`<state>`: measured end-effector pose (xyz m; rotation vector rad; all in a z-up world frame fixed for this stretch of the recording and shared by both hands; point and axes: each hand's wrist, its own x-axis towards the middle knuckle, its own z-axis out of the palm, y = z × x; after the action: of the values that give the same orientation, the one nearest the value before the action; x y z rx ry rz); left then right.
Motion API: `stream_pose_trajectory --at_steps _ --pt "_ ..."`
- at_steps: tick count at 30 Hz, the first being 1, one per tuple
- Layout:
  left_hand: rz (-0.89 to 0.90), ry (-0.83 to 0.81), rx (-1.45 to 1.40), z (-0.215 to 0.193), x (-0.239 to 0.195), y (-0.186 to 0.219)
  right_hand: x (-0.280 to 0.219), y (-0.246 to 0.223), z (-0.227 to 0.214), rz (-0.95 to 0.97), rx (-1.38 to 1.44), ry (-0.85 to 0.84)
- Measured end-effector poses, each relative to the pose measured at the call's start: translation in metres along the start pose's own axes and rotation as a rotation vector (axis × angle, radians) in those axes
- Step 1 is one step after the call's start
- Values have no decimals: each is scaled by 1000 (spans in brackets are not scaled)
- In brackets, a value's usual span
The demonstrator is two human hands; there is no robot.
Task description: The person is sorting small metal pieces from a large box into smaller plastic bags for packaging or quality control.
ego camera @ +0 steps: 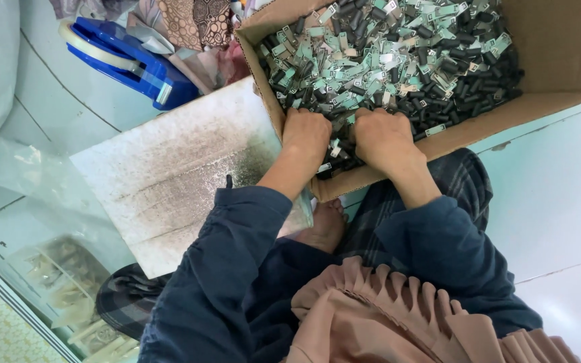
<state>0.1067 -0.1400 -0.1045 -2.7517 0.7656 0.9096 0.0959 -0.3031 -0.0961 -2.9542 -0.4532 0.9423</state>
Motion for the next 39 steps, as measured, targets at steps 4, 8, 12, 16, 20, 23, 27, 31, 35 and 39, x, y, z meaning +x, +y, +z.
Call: stream_pose_trajectory --at_steps 4,8,12,16,20,23,27,31,35,39 --pt "51 42 -281 -23 -5 -20 -13 8 -19 67 9 31" --pt "24 116 -758 -56 -12 -40 -20 15 -37 59 -37 75" --pt "67 158 -912 -89 -27 -55 -32 12 -64 7 98 54" --pt "-21 185 -973 -112 -37 -72 -24 -5 -60 -82 168 -10" --pt "44 423 -1056 -100 -37 -97 -20 -52 -69 -266 87 5" --pt "12 433 -1068 -100 -38 -93 -7 -70 -7 -420 -92 349" --pt "29 466 -1008 -91 -28 -91 -12 -77 -7 -337 -194 184" --pt "-62 380 -890 -92 -26 -87 -15 -66 -1 -259 -183 147" --pt "-66 390 -835 -85 -27 -87 -21 -58 -59 -134 -149 -355" --pt "-95 366 -831 -88 -29 -84 -25 -37 -71 -135 -132 -302"
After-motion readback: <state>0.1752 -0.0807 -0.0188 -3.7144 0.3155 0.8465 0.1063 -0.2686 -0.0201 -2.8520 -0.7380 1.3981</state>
